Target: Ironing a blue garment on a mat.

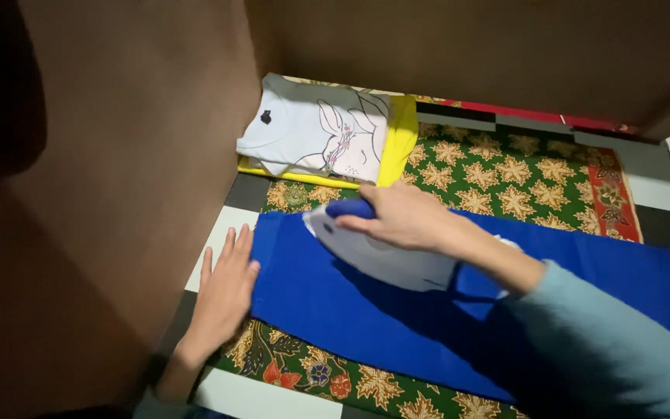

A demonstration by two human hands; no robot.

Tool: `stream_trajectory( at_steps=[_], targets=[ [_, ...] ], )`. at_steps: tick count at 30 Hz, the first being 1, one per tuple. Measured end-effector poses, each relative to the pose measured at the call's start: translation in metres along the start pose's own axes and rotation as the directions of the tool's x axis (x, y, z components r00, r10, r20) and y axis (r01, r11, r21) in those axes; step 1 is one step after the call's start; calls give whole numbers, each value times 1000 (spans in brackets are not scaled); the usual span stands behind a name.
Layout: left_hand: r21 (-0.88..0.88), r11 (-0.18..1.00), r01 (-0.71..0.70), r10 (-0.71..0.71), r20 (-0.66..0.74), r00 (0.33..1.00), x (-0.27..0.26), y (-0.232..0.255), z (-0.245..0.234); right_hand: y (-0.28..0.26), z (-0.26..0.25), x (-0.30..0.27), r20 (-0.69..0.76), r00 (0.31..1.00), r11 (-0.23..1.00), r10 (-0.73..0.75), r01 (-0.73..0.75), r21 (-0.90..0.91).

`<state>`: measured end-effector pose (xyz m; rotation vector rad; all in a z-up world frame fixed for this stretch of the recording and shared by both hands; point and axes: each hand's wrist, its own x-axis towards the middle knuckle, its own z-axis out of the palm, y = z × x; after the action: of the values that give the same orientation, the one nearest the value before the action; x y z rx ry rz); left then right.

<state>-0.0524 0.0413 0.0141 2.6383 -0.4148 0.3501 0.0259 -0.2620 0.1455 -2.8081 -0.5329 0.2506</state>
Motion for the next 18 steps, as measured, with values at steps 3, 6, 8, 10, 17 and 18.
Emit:
stream_trajectory(
  at_steps=[3,6,8,10,17,18],
  targets=[
    [-392,910,134,-152,-16,988,4,0,-11,-2,3,-10,119,992,997,-51,45,55],
    [-655,713,250,-334,-4,943,4,0,-11,-27,10,-14,122,987,994,-108,103,45],
    [-707,650,278,-405,-13,914,4,0,-10,-46,16,-7,91,985,989,-145,143,27],
    [-690,671,270,-410,-43,911,3,6,-11,-60,25,5,19,984,983,-177,175,62],
    [-890,423,170,-436,-36,899,1,-24,2,-92,36,40,86,941,941,-328,318,112],
    [-921,363,144,-435,-31,900,1,-27,2,-97,34,33,128,933,938,-336,319,132]
  ],
)
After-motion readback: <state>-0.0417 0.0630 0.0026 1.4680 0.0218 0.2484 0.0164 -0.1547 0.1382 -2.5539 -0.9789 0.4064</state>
